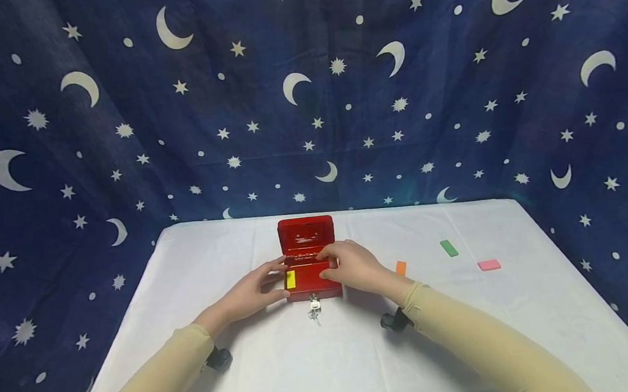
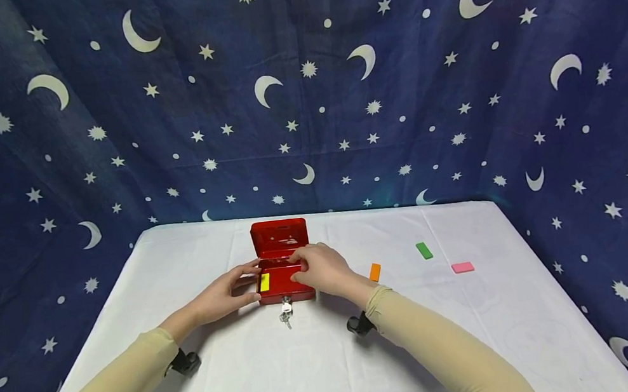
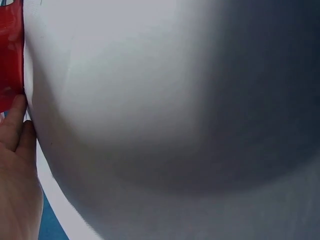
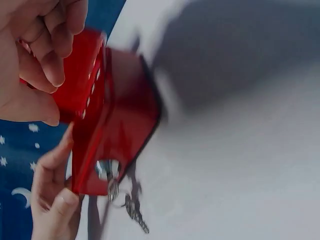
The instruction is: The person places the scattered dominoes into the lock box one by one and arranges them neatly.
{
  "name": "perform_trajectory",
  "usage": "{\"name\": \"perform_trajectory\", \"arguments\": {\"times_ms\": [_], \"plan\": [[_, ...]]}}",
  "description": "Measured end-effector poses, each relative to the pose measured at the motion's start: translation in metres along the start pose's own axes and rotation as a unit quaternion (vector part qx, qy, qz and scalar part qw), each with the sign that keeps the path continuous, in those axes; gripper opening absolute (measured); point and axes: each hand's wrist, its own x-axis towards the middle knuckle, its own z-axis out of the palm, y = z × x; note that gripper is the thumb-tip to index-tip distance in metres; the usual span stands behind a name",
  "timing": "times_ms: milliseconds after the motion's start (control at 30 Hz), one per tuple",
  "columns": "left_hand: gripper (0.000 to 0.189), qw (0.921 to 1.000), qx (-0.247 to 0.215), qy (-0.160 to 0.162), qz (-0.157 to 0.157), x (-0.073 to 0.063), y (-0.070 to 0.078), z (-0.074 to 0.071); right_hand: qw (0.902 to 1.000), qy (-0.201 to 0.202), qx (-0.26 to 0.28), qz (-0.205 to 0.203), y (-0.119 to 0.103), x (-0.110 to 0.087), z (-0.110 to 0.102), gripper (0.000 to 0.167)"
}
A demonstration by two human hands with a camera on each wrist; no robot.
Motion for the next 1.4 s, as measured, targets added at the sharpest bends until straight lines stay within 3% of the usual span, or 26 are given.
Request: {"name": "perform_trajectory", "arguments": {"times_ms": [300,667,933,1133,1400], "plan": [[0.083,1.0,-0.002,-0.001,-0.004,-0.003,-0.004,-0.001,0.9988,0.048,0.0,0.005,0.053,-0.031,-0.033,0.036],[0.082,1.0,-0.001,0.003,0.003,-0.001,-0.006,0.0,0.9951,0.085,0.012,0.049,0.11,-0.074,-0.063,0.042],[0.079,1.0,0.0,0.005,0.0,-0.001,-0.006,0.001,0.9941,0.079,0.0,0.074,0.136,-0.087,-0.063,0.042],[0.076,0.9999,-0.003,0.003,0.015,-0.001,-0.005,0.0,0.9938,0.066,0.017,0.088,0.141,-0.09,-0.059,0.046],[0.084,0.9999,-0.004,0.003,0.009,-0.003,-0.005,0.001,0.9915,0.047,0.03,0.117,0.151,-0.09,-0.047,0.056]]}}
